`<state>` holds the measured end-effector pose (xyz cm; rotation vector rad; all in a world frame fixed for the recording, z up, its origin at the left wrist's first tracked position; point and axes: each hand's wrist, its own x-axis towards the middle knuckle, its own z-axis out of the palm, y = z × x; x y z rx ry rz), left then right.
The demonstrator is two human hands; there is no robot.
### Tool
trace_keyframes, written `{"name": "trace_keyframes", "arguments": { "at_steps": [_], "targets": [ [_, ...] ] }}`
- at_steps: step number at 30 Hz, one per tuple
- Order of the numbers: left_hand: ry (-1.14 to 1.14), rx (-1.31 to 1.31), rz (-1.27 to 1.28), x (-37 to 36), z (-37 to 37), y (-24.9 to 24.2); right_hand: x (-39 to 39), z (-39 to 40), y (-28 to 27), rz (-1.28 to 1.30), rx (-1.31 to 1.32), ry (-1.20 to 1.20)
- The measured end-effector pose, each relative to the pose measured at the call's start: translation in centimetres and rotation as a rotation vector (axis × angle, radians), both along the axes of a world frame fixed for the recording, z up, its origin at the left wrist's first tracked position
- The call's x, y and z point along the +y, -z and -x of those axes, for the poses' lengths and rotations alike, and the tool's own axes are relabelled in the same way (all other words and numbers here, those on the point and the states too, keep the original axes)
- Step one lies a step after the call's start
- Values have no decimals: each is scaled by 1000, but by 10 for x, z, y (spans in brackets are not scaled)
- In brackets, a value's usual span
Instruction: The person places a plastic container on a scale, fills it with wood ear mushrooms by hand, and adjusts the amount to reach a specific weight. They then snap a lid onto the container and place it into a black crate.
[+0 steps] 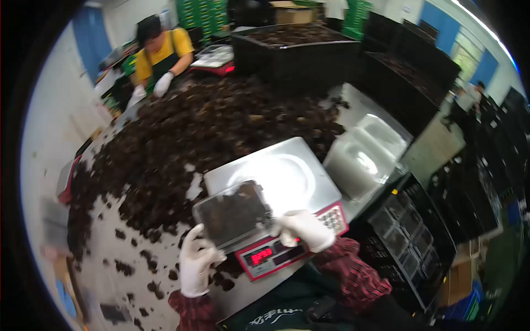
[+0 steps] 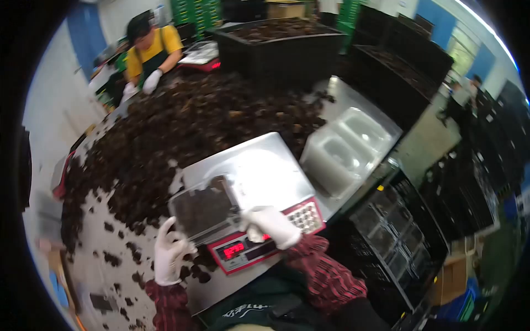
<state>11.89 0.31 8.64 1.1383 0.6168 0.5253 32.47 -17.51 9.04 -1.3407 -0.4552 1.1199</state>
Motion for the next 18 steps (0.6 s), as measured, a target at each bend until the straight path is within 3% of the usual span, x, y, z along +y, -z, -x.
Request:
{"name": "trace_keyframes", "arguments": {
  "at_steps": [3, 7, 11, 13, 14, 15, 17, 18],
  "targets": [
    [2, -66, -36, 1, 0, 3, 8, -5, 13, -15, -20, -47],
    [30, -90, -96, 4, 4, 12, 18, 4, 27, -113, -26, 74],
    [43, -19, -75, -2, 0, 13, 4, 23, 14, -109, 39, 246],
    [135, -115, 19, -13, 1, 22, -31, 27, -17, 1, -116, 282],
    [201, -30, -411, -35, -6, 0, -50, 27, -18, -26, -54, 285],
    [352, 293, -86, -38, -8, -11, -74, 28, -32, -8, -19, 301],
    [368, -166, 86, -77, -27, 17, -122, 31, -45, -7, -27, 423],
    [425, -148, 92, -97, -36, 19, -142, 31, -47, 94, -48, 501]
  ]
}}
